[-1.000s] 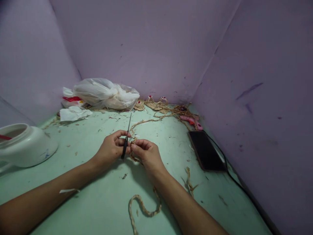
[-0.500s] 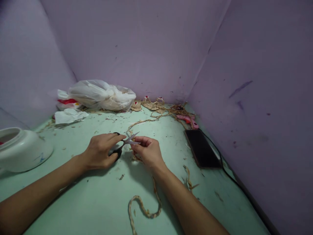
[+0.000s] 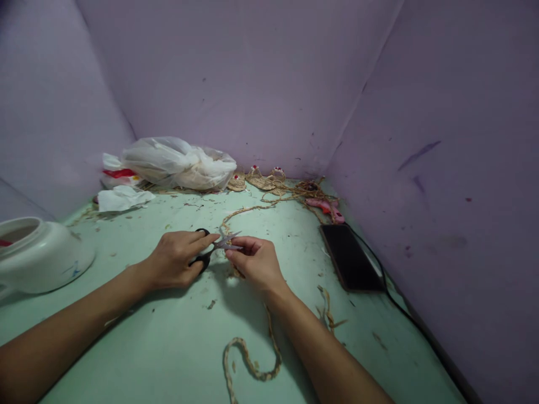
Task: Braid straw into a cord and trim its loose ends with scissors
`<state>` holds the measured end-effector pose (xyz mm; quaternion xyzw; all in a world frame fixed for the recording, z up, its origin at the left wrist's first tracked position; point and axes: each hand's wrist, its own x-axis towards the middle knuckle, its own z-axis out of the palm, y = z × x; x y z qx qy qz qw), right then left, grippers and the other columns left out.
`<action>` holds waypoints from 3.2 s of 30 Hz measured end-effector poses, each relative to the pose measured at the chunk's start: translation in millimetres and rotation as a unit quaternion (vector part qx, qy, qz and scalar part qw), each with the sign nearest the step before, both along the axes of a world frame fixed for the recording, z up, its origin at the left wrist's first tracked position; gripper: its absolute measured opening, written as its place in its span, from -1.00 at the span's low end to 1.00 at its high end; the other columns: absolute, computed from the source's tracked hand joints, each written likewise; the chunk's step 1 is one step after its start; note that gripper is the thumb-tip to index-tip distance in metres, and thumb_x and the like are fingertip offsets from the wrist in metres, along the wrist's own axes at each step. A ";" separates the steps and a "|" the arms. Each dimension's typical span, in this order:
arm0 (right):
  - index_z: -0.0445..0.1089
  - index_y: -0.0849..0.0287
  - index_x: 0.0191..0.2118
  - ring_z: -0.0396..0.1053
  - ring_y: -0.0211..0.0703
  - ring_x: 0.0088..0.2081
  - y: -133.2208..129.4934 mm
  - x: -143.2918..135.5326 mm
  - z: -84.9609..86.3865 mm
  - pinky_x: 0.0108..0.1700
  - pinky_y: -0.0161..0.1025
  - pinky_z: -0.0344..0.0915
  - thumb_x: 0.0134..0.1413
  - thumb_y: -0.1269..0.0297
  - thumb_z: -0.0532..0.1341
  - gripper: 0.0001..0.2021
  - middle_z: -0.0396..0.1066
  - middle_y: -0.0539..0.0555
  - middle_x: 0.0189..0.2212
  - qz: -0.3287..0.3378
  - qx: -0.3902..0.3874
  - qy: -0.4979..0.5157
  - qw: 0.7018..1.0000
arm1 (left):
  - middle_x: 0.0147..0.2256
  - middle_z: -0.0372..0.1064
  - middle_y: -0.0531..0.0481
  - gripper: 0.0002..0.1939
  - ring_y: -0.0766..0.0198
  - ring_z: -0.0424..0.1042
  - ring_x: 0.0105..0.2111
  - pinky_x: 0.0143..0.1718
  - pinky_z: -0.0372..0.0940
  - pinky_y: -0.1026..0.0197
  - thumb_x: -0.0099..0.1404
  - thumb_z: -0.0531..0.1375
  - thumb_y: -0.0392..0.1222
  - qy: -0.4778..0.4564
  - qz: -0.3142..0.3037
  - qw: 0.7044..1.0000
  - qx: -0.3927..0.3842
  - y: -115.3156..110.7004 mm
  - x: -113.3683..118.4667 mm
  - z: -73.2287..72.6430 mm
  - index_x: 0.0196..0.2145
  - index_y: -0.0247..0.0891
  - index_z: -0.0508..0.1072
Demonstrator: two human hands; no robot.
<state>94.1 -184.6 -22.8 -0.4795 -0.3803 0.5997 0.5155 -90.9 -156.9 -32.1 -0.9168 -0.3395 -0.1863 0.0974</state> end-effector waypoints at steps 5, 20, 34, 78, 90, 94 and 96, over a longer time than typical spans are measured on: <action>0.43 0.26 -0.51 0.13 -0.43 -0.70 -0.4 0.6 -0.9 -0.66 -0.41 0.01 -0.50 0.40 0.34 -0.79 0.37 -0.04 -0.68 0.002 0.005 -0.016 1.000 | -0.34 0.39 -0.10 -0.45 0.19 0.39 -0.40 -0.45 0.26 0.20 0.02 0.01 -0.34 0.010 0.009 1.000 0.000 0.3 0.1 -4.7 0.02 -0.31 0.21; 0.43 0.25 -0.55 0.11 -0.42 -0.69 -1.4 1.8 2.8 -0.66 -0.40 -0.01 -0.46 0.38 0.33 -0.83 0.29 -0.07 -0.73 -0.019 0.022 -0.015 0.999 | -0.48 0.40 0.08 -0.59 0.36 0.35 -0.53 -0.49 0.20 0.35 0.04 -0.03 -0.41 -0.081 -0.007 0.988 -0.129 -0.9 4.9 -0.6 -0.14 -0.22 0.32; 0.40 0.24 -0.57 0.16 -0.37 -0.65 -0.8 1.7 -2.6 -0.61 -0.37 0.07 -0.40 0.41 0.24 -0.91 0.36 -0.01 -0.65 -0.054 0.079 -0.165 0.982 | -0.36 0.38 -0.07 -0.44 0.14 0.38 -0.39 -0.40 0.24 0.14 0.00 0.03 -0.29 0.030 0.038 0.999 -0.012 -5.3 7.0 -0.2 0.02 -0.30 0.21; 0.49 0.22 -0.38 0.15 -0.39 -0.57 0.1 3.5 -1.0 -0.56 -0.39 -0.01 -0.39 0.41 0.25 -0.73 0.46 0.05 -0.43 -0.024 0.009 -0.026 0.999 | -0.28 0.46 0.04 -0.57 0.26 0.42 -0.36 -0.38 0.23 0.28 0.00 0.06 -0.28 -0.123 0.096 0.983 -0.100 -5.9 8.2 -5.9 -0.11 -0.17 0.34; 0.50 0.24 -0.36 0.01 -0.39 -0.63 7.1 8.6 -10.1 -0.57 -0.37 -0.05 -0.32 0.29 0.25 -0.74 0.32 -0.05 -0.67 -0.063 0.083 -0.096 0.990 | -0.32 0.41 -0.05 -0.46 0.09 0.39 -0.35 -0.35 0.24 0.10 0.01 0.05 -0.21 -0.019 0.110 0.993 -0.022 -6.6 7.3 -9.3 0.01 -0.25 0.25; 0.51 0.26 -0.38 0.04 -0.38 -0.63 7.5 8.9 -14.9 -0.56 -0.36 -0.03 -0.34 0.32 0.25 -0.74 0.32 -0.04 -0.69 -0.050 0.081 -0.125 0.988 | -0.34 0.39 -0.05 -0.44 0.11 0.36 -0.36 -0.35 0.21 0.11 0.01 0.05 -0.21 0.010 0.106 0.994 -0.002 -7.0 8.5 -8.8 0.04 -0.26 0.22; 0.51 0.27 -0.40 0.04 -0.39 -0.64 7.0 8.7 -15.8 -0.57 -0.36 -0.03 -0.36 0.33 0.25 -0.74 0.31 -0.05 -0.70 -0.034 0.069 -0.124 0.989 | -0.36 0.37 -0.05 -0.44 0.12 0.35 -0.37 -0.36 0.20 0.12 0.01 0.05 -0.23 0.017 0.100 0.995 0.009 -7.4 9.6 -7.4 0.03 -0.27 0.23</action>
